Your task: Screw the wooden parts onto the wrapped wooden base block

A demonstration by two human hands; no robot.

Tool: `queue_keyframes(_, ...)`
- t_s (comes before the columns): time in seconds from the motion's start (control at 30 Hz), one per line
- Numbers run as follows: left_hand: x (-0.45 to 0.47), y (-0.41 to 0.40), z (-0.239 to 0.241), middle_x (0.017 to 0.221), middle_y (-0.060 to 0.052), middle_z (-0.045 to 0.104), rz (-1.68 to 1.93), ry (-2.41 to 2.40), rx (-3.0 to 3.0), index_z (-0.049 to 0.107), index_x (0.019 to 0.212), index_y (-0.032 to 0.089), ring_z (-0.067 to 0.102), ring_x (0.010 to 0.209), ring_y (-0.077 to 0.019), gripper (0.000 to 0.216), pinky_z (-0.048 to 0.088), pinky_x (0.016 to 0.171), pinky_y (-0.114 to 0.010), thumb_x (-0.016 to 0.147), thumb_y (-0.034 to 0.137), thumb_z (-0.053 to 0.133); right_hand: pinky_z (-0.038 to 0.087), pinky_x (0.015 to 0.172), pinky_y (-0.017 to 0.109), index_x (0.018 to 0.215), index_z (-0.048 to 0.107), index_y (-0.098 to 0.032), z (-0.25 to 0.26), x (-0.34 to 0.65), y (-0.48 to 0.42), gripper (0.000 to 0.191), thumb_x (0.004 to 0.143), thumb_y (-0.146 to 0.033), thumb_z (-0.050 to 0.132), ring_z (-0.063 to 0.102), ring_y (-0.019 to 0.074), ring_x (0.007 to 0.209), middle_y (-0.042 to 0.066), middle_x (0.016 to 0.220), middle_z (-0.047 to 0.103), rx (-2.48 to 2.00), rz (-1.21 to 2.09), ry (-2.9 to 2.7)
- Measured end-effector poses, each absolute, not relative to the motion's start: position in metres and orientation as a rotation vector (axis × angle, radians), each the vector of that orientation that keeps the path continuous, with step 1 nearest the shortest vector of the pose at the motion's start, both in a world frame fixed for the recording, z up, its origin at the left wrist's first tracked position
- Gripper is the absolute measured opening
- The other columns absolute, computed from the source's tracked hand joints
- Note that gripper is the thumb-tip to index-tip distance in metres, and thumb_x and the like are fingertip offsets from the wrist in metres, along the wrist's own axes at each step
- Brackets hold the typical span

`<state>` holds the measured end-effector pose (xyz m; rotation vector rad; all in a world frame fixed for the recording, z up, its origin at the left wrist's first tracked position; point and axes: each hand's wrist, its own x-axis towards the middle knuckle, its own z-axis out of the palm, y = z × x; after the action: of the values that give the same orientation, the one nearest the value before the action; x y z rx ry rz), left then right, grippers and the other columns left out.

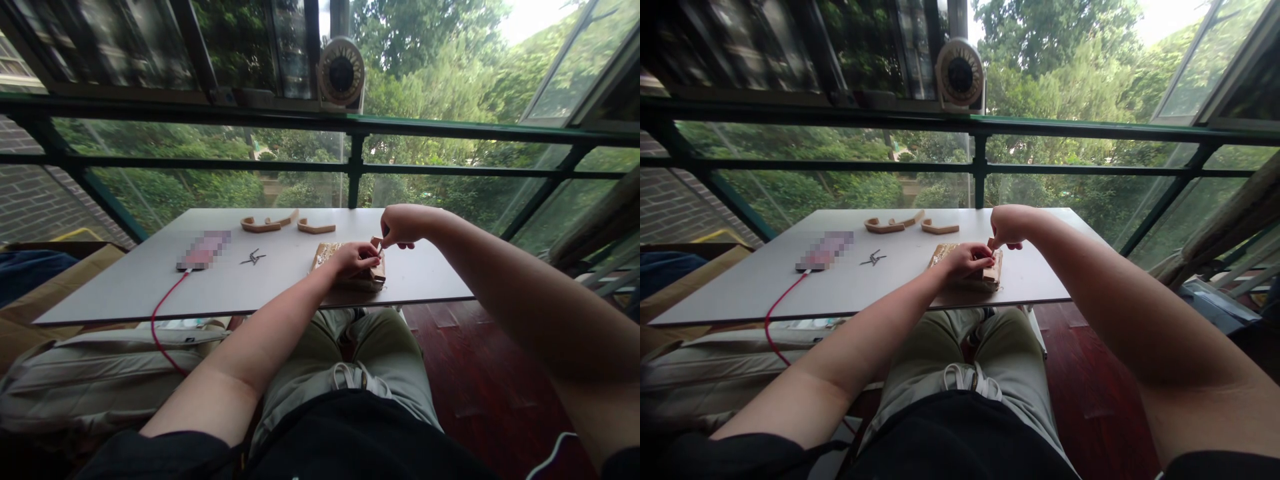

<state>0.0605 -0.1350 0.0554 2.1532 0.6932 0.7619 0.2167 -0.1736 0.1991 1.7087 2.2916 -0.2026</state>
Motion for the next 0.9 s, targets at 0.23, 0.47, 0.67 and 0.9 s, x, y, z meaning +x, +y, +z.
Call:
queue_keyframes(0.23, 0.062, -0.13, 0.05, 0.08, -0.003, 0.068, 0.802, 0.703, 2.125, 0.069, 0.086, 0.014, 0.057, 0.067, -0.0108, 0.029, 0.042, 0.064, -0.022, 0.075, 0.04, 0.066, 0.043, 0.067, 0.029, 0.061, 0.066, -0.011, 0.204, 0.208, -0.181, 0.034, 0.075, -0.041, 0.064, 0.058, 0.0144, 0.055, 0.008, 0.059, 0.066, 1.721, -0.177, 2.243)
queue_keyframes(0.47, 0.061, -0.131, 0.052, 0.077, -0.003, 0.068, 0.762, 0.711, 2.11, 0.069, 0.088, 0.013, 0.057, 0.063, -0.0107, 0.031, 0.041, 0.061, -0.022, 0.076, 0.042, 0.065, 0.042, 0.066, 0.031, 0.068, 0.068, -0.01, 0.209, 0.199, -0.184, 0.03, 0.077, -0.038, 0.065, 0.059, 0.0171, 0.058, 0.01, 0.064, 0.067, 1.732, -0.144, 2.188)
queue_keyframes(0.67, 0.059, -0.134, 0.055, 0.083, -0.003, 0.07, 0.723, 0.715, 2.201, 0.07, 0.089, 0.016, 0.06, 0.072, -0.0131, 0.034, 0.043, 0.065, -0.023, 0.078, 0.046, 0.06, 0.042, 0.064, 0.032, 0.069, 0.068, -0.01, 0.211, 0.196, -0.187, 0.026, 0.077, -0.036, 0.067, 0.06, 0.0183, 0.058, 0.011, 0.065, 0.067, 1.745, -0.154, 2.189)
queue_keyframes(0.9, 0.06, -0.134, 0.054, 0.086, -0.006, 0.071, 0.725, 0.693, 2.132, 0.07, 0.097, 0.013, 0.058, 0.063, -0.0107, 0.037, 0.043, 0.061, -0.022, 0.083, 0.045, 0.055, 0.043, 0.063, 0.035, 0.066, 0.067, -0.014, 0.208, 0.2, -0.185, 0.023, 0.072, -0.035, 0.073, 0.061, 0.0226, 0.061, 0.012, 0.061, 0.066, 1.804, -0.212, 2.236)
